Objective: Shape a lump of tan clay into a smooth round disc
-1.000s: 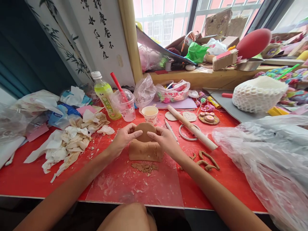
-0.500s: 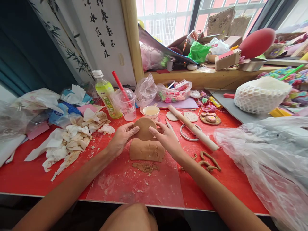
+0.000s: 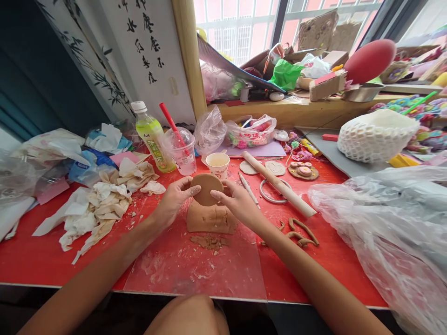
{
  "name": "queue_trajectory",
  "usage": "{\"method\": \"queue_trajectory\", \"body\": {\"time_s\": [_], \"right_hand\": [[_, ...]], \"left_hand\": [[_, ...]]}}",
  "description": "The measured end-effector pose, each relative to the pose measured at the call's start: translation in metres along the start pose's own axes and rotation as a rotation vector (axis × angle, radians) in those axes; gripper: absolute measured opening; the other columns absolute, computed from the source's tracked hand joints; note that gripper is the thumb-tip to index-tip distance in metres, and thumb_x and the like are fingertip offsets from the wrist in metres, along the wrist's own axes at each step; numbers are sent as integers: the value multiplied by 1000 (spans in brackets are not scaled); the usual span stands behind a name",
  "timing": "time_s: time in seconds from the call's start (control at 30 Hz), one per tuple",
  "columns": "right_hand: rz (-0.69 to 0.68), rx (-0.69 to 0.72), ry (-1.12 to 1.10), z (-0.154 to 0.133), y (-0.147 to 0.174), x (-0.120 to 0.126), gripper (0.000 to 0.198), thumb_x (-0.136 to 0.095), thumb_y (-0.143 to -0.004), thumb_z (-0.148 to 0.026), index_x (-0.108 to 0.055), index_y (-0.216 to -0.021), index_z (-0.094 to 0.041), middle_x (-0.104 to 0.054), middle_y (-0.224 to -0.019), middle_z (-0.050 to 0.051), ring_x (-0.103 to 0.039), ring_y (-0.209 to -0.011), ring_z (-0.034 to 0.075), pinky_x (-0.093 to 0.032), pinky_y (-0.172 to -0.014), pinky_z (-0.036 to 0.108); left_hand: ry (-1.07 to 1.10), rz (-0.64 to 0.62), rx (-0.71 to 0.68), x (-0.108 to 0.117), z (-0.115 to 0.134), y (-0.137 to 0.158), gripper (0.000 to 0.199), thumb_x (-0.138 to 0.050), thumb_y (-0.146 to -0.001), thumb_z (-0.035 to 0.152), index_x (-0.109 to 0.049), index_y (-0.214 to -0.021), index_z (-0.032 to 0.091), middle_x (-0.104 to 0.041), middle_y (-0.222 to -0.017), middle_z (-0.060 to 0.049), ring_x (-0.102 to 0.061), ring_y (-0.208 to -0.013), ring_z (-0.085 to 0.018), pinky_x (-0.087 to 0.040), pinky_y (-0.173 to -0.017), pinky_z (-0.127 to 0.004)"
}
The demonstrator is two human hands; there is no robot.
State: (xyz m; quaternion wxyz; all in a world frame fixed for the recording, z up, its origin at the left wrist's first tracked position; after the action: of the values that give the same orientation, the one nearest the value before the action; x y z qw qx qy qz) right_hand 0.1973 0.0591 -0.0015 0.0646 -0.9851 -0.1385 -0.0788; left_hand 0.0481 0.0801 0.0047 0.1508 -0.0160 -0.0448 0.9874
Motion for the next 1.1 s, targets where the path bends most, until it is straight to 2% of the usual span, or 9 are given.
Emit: {"method": "queue_trajectory", "body": {"time_s": [0.1, 0.23, 0.4, 0.47, 0.57, 0.7, 0.83, 0.97, 1.1], "right_hand": [[29, 5, 102, -2, 1, 1, 32, -53, -83, -46, -59, -91, -16, -63, -88, 5, -58, -85, 18, -45, -72, 30], [79, 16, 224, -5, 1, 5, 29, -52, -83, -45, -56, -76, -17, -56, -74, 1, -51, -71, 14, -39, -63, 28], [132, 13, 241, -3, 1, 10, 29, -51, -83, -43, -52, -71, -17, -49, -68, -1, -45, -65, 12, -35, -60, 27], [153, 7, 224, -3, 1, 10, 31, -52, -83, -44, -51, -69, -16, -49, -67, -1, -44, -64, 11, -34, -59, 27], [148, -7, 114, -4, 1, 9, 26, -56, -81, -42, -57, -79, -16, -58, -76, 1, -52, -70, 13, -40, -63, 27], [89, -86, -115, -4, 2, 5, 39, -63, -78, -40, -56, -110, -18, -64, -105, 6, -60, -95, 18, -48, -77, 30], [-29, -159, -74, 0, 2, 1, 36, -63, -76, -41, -63, -101, -15, -66, -105, 9, -61, -99, 23, -48, -85, 37], [18, -80, 111, -3, 0, 7, 33, -60, -77, -44, -66, -91, -15, -67, -92, 7, -61, -88, 21, -48, -77, 35], [64, -54, 119, -6, 1, 8, 33, -63, -76, -44, -64, -94, -16, -67, -97, 7, -61, -91, 21, -49, -79, 34]], "left_hand": [[-37, -45, 25, -2, 0, 0, 27, -68, -72, 35, -64, -90, 15, -65, -88, -3, -57, -84, -16, -43, -77, -28], [-126, -44, 45, -1, 1, -1, 25, -66, -74, 38, -63, -82, 15, -64, -82, -2, -56, -78, -15, -43, -72, -27], [-181, -68, 53, -2, 1, -2, 20, -67, -72, 34, -62, -78, 15, -62, -77, 0, -57, -74, -13, -43, -69, -26], [-193, -108, 87, -4, 0, -2, 23, -67, -71, 32, -63, -85, 14, -64, -82, -2, -58, -77, -15, -44, -70, -27], [-200, -148, 110, -7, 0, 0, 28, -68, -69, 30, -64, -93, 15, -66, -90, -3, -60, -84, -17, -44, -74, -28], [-165, -32, 74, -3, 2, 1, 23, -65, -72, 32, -62, -84, 13, -64, -83, -2, -58, -80, -16, -44, -72, -27], [-109, -35, 114, -5, 0, 2, 30, -68, -70, 29, -60, -94, 14, -66, -92, -4, -60, -88, -18, -46, -75, -28], [-139, -55, 179, -5, -6, 1, 32, -70, -68, 26, -64, -96, 14, -68, -95, -5, -61, -87, -19, -46, -74, -30], [-117, -8, 149, -2, -10, 1, 29, -72, -67, 29, -64, -90, 14, -68, -88, -5, -61, -82, -19, -46, -73, -31]]}}
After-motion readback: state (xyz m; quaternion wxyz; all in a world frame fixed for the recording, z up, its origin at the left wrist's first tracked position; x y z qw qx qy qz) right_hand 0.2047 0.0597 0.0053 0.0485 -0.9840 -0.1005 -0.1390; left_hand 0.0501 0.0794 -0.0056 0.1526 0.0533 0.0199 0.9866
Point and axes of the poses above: each hand's wrist, its own y-axis away from the middle knuckle, its own x-axis out of the back of the hand, z = x × y, the point moved 6 cm from there along -y, towards the middle knuckle
